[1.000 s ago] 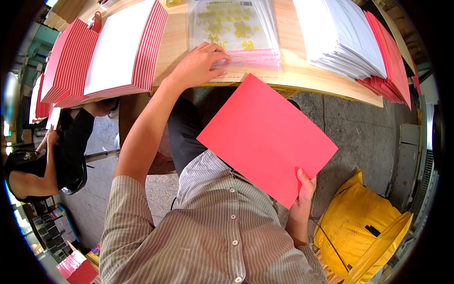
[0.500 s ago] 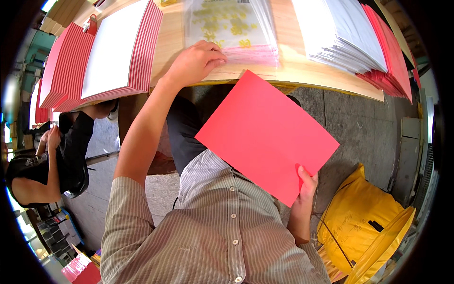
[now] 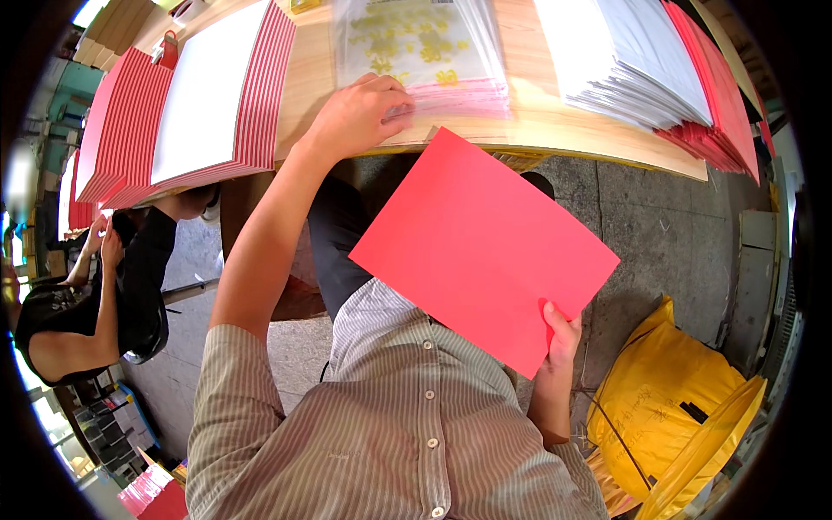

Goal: The person sits at a table and repeatedly picks up red and white papers, places them into clear plastic sleeves, and stacks the finished packages. The process is repeated for multiple sheets throughout the clip.

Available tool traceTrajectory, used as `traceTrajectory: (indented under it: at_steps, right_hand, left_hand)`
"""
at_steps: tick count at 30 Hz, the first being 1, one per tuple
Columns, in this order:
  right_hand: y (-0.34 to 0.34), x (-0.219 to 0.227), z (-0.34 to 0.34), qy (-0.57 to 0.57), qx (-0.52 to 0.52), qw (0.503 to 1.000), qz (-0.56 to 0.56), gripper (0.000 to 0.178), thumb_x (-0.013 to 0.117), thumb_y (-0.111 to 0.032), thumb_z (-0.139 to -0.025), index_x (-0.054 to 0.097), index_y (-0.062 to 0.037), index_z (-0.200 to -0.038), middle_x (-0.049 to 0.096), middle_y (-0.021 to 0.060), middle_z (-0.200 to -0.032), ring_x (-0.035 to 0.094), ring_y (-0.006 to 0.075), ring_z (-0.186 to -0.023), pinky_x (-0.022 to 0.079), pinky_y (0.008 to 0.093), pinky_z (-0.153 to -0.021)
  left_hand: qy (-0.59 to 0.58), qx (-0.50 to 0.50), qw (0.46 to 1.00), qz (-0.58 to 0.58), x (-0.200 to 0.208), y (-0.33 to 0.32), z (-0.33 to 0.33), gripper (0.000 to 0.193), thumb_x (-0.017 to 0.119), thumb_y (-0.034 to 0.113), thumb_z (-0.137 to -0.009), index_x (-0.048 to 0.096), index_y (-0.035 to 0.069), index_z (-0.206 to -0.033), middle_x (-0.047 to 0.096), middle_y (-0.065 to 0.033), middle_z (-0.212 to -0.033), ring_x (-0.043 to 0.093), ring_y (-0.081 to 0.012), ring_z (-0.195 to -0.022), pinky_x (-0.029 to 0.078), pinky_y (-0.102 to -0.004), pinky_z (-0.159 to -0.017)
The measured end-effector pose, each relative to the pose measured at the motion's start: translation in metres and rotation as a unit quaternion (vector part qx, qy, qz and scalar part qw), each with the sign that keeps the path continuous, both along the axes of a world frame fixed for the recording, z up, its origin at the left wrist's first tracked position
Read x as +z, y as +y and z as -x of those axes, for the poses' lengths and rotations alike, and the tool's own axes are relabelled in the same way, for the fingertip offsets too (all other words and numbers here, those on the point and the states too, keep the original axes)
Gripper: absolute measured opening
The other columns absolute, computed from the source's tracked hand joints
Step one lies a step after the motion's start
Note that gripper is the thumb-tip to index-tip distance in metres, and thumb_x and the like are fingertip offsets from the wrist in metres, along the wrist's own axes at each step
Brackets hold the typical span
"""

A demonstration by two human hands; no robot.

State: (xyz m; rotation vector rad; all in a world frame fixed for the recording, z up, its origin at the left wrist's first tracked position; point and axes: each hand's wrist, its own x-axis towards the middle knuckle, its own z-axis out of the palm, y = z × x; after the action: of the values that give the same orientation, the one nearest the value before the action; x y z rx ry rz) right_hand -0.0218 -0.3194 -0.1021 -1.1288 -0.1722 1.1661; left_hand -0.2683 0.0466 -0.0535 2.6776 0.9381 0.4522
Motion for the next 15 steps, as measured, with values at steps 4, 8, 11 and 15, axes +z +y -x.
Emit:
traceTrajectory:
  at_steps: [4,8,11,15]
  right_hand:
    - [0.002,0.002,0.002,0.007,-0.002,1.0,-0.006,0.045,0.068,-0.004,-0.089,0.054,0.0028,-0.131,0.066,0.0141,-0.12,0.067,0.0249,-0.105,0.055,0.038,-0.091]
    - [0.001,-0.002,0.0,0.003,0.013,1.0,-0.017,0.043,0.069,-0.004,-0.089,0.056,0.0024,-0.129,0.067,0.0133,-0.118,0.067,0.0244,-0.106,0.055,0.0379,-0.091]
    - [0.0,-0.003,0.002,0.015,0.006,1.0,0.015,0.041,0.069,-0.003,-0.088,0.058,0.0018,-0.127,0.068,0.0124,-0.116,0.067,0.0237,-0.105,0.055,0.0376,-0.091]
    - [0.006,0.005,0.003,0.029,0.004,1.0,0.004,0.037,0.07,-0.003,-0.089,0.06,0.0009,-0.124,0.069,0.0114,-0.116,0.068,0.0227,-0.103,0.056,0.0378,-0.089]
  left_hand:
    - [0.013,-0.006,1.0,-0.019,0.0,0.002,0.0,0.019,0.072,0.022,-0.089,0.074,0.011,-0.104,0.069,-0.0039,-0.108,0.063,-0.0267,-0.107,0.055,-0.0389,-0.089]
    - [0.002,-0.046,0.995,-0.083,-0.003,-0.002,0.003,0.018,0.07,0.02,-0.088,0.072,0.01,-0.104,0.069,-0.0043,-0.105,0.065,-0.0267,-0.099,0.056,-0.0384,-0.082]
    - [-0.002,-0.068,0.986,-0.149,-0.005,-0.003,0.0,0.015,0.069,0.017,-0.087,0.069,0.009,-0.101,0.069,-0.006,-0.1,0.066,-0.0272,-0.091,0.056,-0.0395,-0.076]
    - [-0.011,-0.08,0.977,-0.199,-0.01,-0.009,-0.003,0.02,0.071,0.019,-0.081,0.066,0.01,-0.098,0.063,-0.0031,-0.101,0.063,-0.0234,-0.095,0.055,-0.0376,-0.078]
